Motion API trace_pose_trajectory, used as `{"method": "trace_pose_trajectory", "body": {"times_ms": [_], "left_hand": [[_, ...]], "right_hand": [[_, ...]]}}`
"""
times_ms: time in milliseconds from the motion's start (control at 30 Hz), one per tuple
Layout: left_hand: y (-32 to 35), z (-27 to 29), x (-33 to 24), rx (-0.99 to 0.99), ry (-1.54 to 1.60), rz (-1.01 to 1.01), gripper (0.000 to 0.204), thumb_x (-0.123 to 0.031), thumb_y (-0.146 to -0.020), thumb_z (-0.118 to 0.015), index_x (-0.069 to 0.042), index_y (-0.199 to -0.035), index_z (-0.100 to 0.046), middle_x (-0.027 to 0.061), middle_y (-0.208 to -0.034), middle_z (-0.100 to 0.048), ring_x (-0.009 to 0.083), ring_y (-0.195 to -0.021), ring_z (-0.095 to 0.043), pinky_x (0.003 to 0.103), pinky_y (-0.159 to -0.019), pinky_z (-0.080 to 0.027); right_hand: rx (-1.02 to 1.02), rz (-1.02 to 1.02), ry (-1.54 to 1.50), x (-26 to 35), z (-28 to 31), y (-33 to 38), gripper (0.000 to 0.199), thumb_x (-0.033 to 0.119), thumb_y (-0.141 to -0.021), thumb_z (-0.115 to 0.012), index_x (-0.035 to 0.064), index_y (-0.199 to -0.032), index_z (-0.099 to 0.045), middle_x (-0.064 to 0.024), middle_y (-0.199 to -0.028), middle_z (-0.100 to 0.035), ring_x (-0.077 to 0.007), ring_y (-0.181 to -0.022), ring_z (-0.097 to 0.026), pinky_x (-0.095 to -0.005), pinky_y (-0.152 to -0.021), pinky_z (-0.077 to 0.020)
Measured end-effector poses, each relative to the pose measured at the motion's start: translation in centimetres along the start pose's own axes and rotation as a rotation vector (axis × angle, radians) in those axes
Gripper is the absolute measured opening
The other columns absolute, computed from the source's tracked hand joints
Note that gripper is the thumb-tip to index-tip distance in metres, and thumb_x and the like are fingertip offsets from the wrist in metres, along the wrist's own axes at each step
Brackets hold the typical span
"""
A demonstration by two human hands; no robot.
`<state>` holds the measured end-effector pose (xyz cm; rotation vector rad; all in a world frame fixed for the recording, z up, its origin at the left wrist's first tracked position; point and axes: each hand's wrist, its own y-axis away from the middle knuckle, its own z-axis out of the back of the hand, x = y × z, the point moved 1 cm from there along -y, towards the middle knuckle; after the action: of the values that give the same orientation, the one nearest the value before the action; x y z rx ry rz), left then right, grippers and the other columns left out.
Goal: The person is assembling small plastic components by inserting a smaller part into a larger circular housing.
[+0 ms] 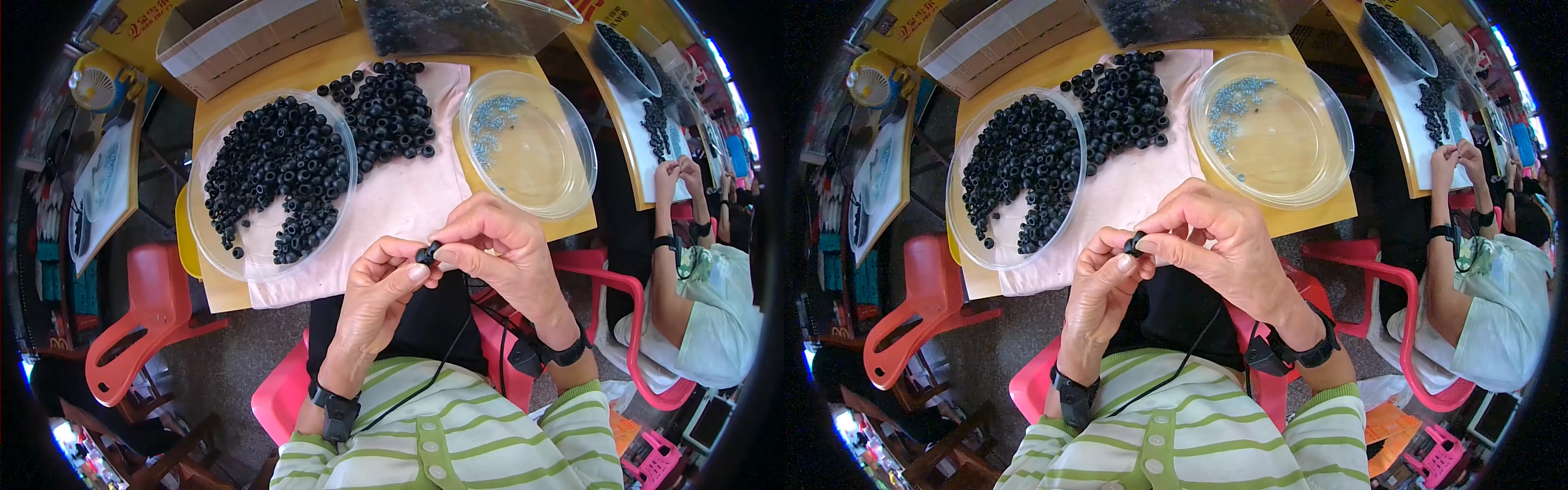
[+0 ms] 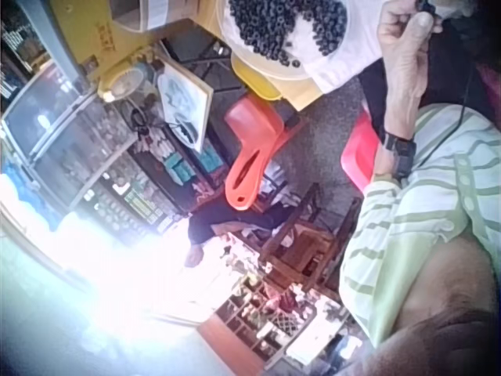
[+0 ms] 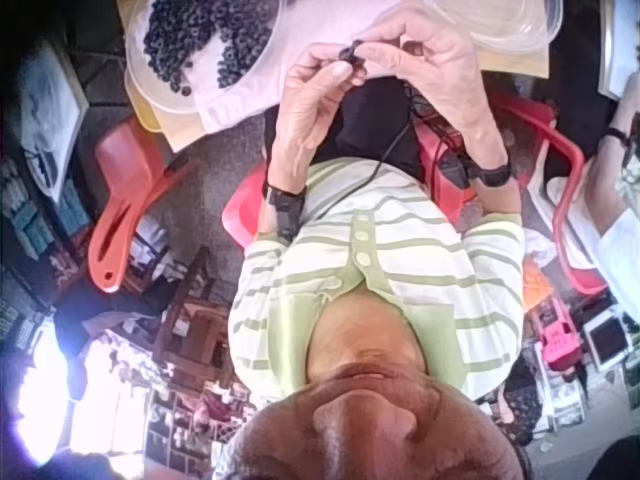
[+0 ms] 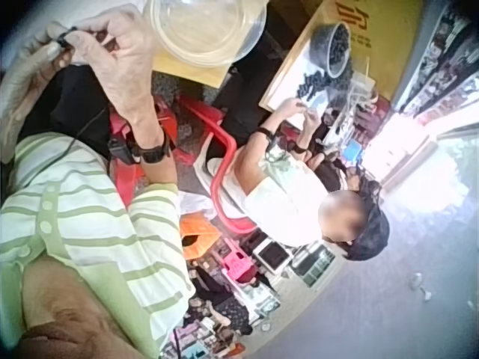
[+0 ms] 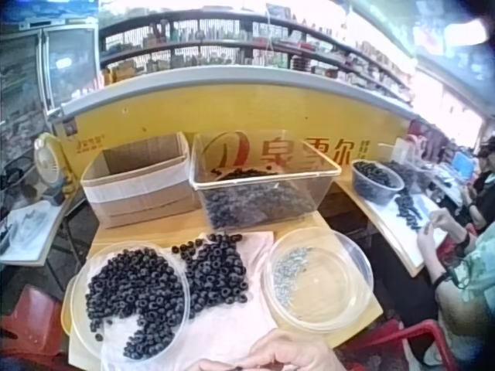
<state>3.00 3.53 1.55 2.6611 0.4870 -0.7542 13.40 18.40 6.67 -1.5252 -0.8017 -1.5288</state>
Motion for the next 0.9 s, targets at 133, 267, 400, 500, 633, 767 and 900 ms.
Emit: {"method": "trace_pose_trajectory", "body": {"times_ms": [133, 267, 400, 500, 633, 767, 900], "left_hand": [[0.1, 0.2, -0.1, -0.004, -0.022, 0.001, 0.020, -0.004, -0.088, -0.071, -0.001, -0.106, -0.063, 0.0110, -0.101, -0.069, 0.0168, -0.091, -0.067, 0.029, -0.085, -0.055], [0.0, 0.1, -0.1, -0.024, -0.038, -0.027, 0.017, -0.003, -0.088, -0.071, -0.002, -0.103, -0.063, 0.0096, -0.101, -0.068, 0.0164, -0.091, -0.067, 0.029, -0.085, -0.055], [0.2, 0.2, -0.1, -0.007, 0.085, 0.050, 0.012, -0.002, -0.090, -0.068, -0.004, -0.101, -0.064, 0.0077, -0.103, -0.068, 0.0168, -0.092, -0.067, 0.030, -0.087, -0.054], [0.3, -0.1, -0.2, 0.017, 0.207, 0.132, 0.011, -0.002, -0.091, -0.067, -0.006, -0.101, -0.064, 0.0065, -0.104, -0.067, 0.0171, -0.095, -0.066, 0.032, -0.092, -0.052], [0.5, -0.5, -0.2, 0.006, 0.325, 0.190, 0.011, -0.001, -0.092, -0.065, -0.008, -0.101, -0.066, 0.0057, -0.104, -0.068, 0.0167, -0.097, -0.065, 0.034, -0.096, -0.050], [0.8, -0.9, -0.4, -0.006, 0.333, 0.197, 0.011, -0.001, -0.092, -0.066, -0.008, -0.100, -0.067, 0.0053, -0.102, -0.068, 0.0160, -0.096, -0.065, 0.033, -0.093, -0.051], [1.2, -1.4, -0.4, -0.010, 0.345, 0.223, 0.011, -0.001, -0.091, -0.067, -0.007, -0.099, -0.068, 0.0055, -0.101, -0.068, 0.0140, -0.094, -0.065, 0.030, -0.090, -0.052]], "right_hand": [[0.007, 0.065, 0.149, 0.9, -0.3, -0.2, 0.010, 0.005, -0.086, -0.074, 0.0012, -0.094, -0.071, -0.0048, -0.090, -0.064, -0.0095, -0.075, -0.062, -0.0227, -0.058, -0.0480], [0.005, 0.131, 0.302, 1.1, -0.5, -0.1, 0.009, 0.003, -0.085, -0.073, 0.0007, -0.093, -0.070, -0.0071, -0.087, -0.062, -0.0136, -0.072, -0.063, -0.0254, -0.058, -0.0493], [0.000, 0.292, 0.502, 1.7, -0.7, 0.1, 0.020, 0.002, -0.079, -0.075, 0.0019, -0.097, -0.068, -0.0090, -0.089, -0.061, -0.0205, -0.074, -0.063, -0.0290, -0.061, -0.0516], [-0.023, 0.418, 0.642, 2.1, -1.3, 0.3, 0.030, 0.002, -0.073, -0.076, 0.0025, -0.101, -0.067, -0.0089, -0.092, -0.061, -0.0237, -0.078, -0.063, -0.0313, -0.064, -0.0534], [-0.017, 0.524, 0.781, 2.1, -1.4, 0.2, 0.036, 0.002, -0.068, -0.076, 0.0016, -0.103, -0.067, -0.0081, -0.095, -0.061, -0.0241, -0.080, -0.062, -0.0324, -0.066, -0.0544], [-0.007, 0.579, 0.805, 2.0, -1.6, 0.0, 0.035, 0.001, -0.067, -0.075, -0.0008, -0.101, -0.066, -0.0086, -0.094, -0.061, -0.0242, -0.078, -0.062, -0.0319, -0.065, -0.0540], [0.002, 0.657, 0.744, 1.8, -1.7, 0.1, 0.030, -0.001, -0.068, -0.074, -0.0029, -0.097, -0.066, -0.0099, -0.090, -0.062, -0.0242, -0.071, -0.061, -0.0311, -0.061, -0.0522]]}}
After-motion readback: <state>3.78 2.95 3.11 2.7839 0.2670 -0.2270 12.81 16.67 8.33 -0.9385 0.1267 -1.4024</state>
